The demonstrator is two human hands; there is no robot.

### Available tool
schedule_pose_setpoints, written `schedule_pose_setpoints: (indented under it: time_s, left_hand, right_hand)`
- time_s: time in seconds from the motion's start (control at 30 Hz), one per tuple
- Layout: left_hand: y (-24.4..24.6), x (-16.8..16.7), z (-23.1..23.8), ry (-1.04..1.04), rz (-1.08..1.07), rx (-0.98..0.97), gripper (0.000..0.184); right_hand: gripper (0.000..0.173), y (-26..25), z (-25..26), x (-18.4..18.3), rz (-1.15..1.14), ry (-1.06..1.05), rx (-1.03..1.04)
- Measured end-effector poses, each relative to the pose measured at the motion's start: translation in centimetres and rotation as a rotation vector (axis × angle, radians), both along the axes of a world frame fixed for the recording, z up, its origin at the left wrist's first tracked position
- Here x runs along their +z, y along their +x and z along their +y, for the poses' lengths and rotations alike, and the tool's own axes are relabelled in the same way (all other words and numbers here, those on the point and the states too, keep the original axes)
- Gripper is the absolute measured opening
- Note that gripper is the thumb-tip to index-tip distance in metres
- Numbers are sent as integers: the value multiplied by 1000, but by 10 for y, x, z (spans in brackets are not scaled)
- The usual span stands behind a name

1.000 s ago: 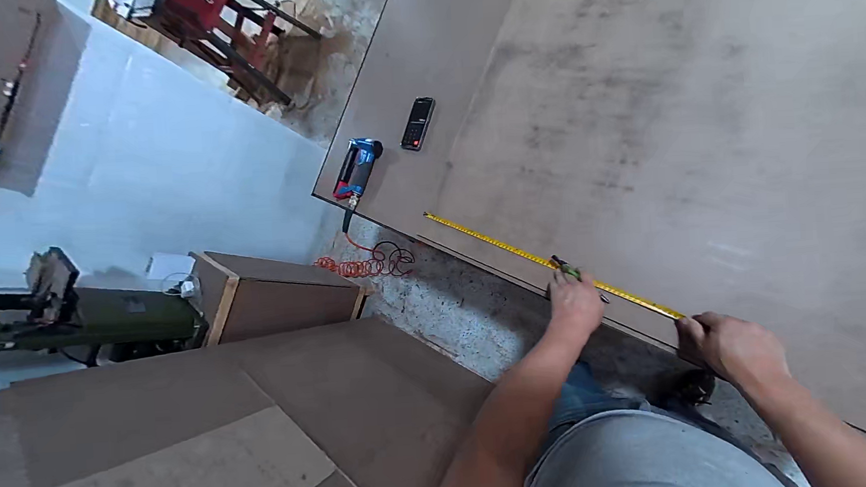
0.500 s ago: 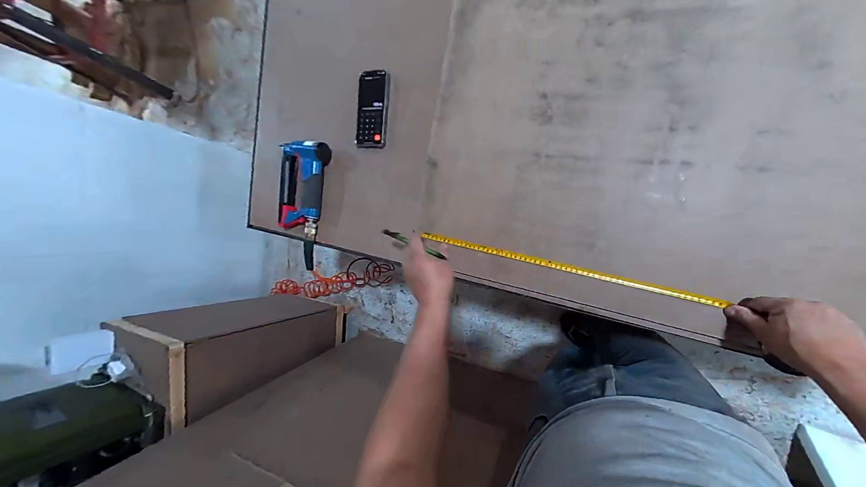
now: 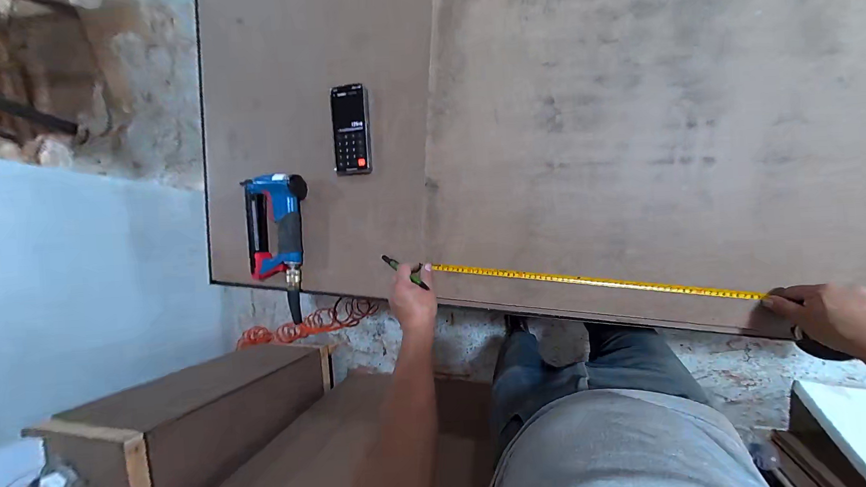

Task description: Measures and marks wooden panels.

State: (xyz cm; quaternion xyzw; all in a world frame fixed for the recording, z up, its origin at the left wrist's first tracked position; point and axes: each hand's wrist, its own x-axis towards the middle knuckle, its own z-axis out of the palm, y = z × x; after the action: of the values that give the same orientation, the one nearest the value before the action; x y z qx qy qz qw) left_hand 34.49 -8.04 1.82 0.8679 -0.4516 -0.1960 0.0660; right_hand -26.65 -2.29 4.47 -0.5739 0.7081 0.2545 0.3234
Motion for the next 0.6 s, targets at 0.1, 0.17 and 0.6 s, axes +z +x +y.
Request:
schedule_pose_setpoints:
  time_s: [0.1, 0.17, 0.6]
  left_hand:
    - [3, 9, -2, 77, 4, -55, 38]
    - [6, 14, -3, 127, -13, -85, 38]
    - [45, 31, 7, 102, 144, -339, 42]
  right_hand:
    - [43, 60, 9, 7, 22, -7, -32]
    - [49, 118, 6, 8, -6, -58, -56]
    - [60, 282, -28, 11, -63, 21, -211]
